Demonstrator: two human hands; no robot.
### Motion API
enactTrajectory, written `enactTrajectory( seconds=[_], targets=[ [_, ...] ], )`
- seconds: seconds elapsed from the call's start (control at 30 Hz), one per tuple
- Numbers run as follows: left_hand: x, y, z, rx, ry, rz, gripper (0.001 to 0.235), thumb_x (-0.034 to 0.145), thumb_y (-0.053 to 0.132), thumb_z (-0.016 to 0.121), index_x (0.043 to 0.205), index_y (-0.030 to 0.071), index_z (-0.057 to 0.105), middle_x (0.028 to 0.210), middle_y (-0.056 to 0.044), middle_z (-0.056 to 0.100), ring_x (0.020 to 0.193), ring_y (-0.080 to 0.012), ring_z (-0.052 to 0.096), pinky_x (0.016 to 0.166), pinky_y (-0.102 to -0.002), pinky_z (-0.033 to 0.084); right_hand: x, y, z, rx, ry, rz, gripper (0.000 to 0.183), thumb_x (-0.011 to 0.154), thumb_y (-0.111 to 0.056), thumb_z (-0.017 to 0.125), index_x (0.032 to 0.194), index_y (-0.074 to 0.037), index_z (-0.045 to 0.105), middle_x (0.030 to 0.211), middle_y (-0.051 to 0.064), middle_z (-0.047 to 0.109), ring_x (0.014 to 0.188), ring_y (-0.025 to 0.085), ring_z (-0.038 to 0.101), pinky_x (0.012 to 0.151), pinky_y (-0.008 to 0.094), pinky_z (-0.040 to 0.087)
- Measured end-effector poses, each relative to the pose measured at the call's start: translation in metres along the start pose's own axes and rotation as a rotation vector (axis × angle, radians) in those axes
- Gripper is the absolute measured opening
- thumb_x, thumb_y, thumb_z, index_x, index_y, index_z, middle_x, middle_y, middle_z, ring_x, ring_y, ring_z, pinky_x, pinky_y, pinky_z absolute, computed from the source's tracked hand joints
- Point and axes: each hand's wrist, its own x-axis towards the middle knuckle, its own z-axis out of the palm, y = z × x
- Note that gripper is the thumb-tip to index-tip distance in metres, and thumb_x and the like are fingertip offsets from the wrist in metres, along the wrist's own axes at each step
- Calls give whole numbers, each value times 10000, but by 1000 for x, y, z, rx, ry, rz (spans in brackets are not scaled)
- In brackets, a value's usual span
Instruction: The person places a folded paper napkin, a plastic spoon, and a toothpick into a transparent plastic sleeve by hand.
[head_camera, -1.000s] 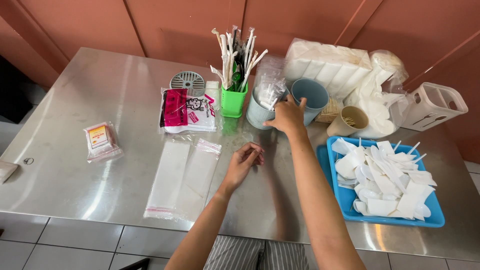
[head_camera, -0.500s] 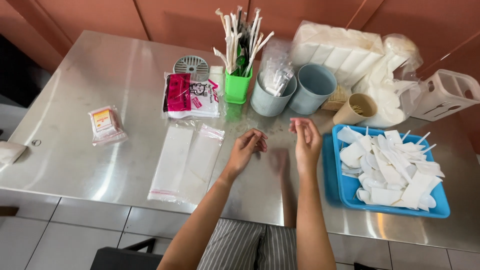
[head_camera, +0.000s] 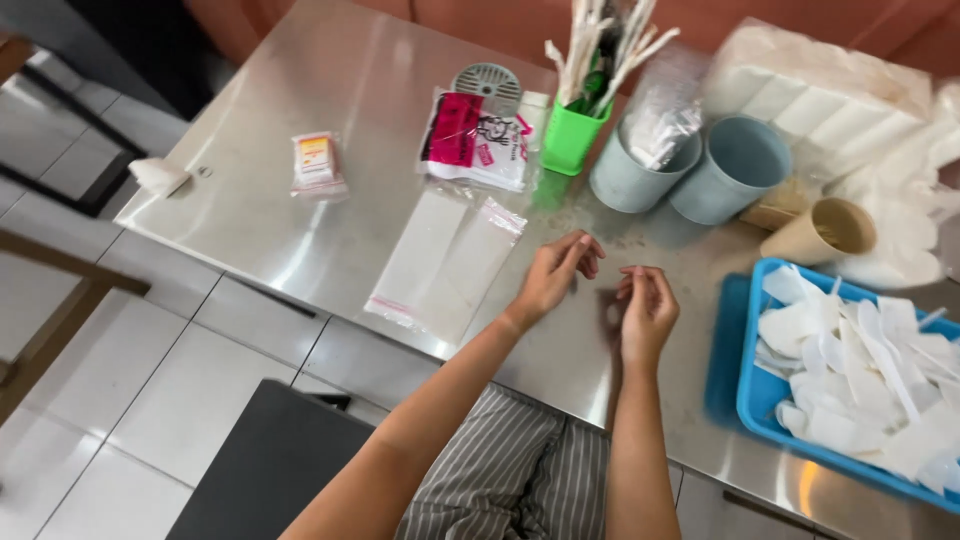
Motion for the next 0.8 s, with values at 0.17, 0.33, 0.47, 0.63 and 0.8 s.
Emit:
enactTrajectory(
  seconds=[0.17, 0.33, 0.47, 0.63, 0.8],
  targets=[
    [-31, 61, -12, 328, 52, 163, 216, 1197, 213, 605, 1134, 59, 742, 909, -130, 777, 883, -277, 785, 894, -428, 648, 3, 14, -2, 87, 0, 28, 243, 1243, -113, 592, 1053, -71, 737, 861, 87, 697, 751, 129, 592, 793, 273, 522],
    [-66, 92, -80, 962, 236, 291, 149, 1012, 171, 778, 1155, 173, 735, 1016, -42, 758, 995, -301, 738, 880, -440, 601, -4, 1, -2, -11, -32, 23, 234, 1251, -121, 604, 1064, -88, 742, 901, 87, 719, 747, 110, 616, 792, 261, 523],
    [-92, 101, -124, 1353, 369, -26, 548, 924, 410, 903, 1346, 130, 694, 1169, -97, 664, 1069, -304, 626, 946, -428, 512, -2, 10, 0, -18, -65, 2, 229, 1242, -100, 607, 1050, -92, 731, 941, 92, 754, 756, 126, 645, 792, 267, 544],
    [-102, 98, -139, 1461, 302, -243, 796, 851, 617, 942, 1401, 105, 680, 1228, -136, 661, 1097, -331, 624, 960, -443, 510, -2, 11, -3, -21, -63, 7, 234, 1246, -105, 601, 1046, -92, 722, 965, 85, 771, 769, 126, 657, 788, 266, 558],
    [-99, 100, -142, 1274, 382, -299, 765, 749, 431, 1068, 1350, 158, 683, 1171, -118, 737, 1090, -360, 717, 927, -482, 510, -3, 2, -2, -30, -68, 12, 245, 1241, -121, 614, 1028, -101, 733, 867, 76, 723, 736, 107, 618, 766, 253, 542]
  ],
)
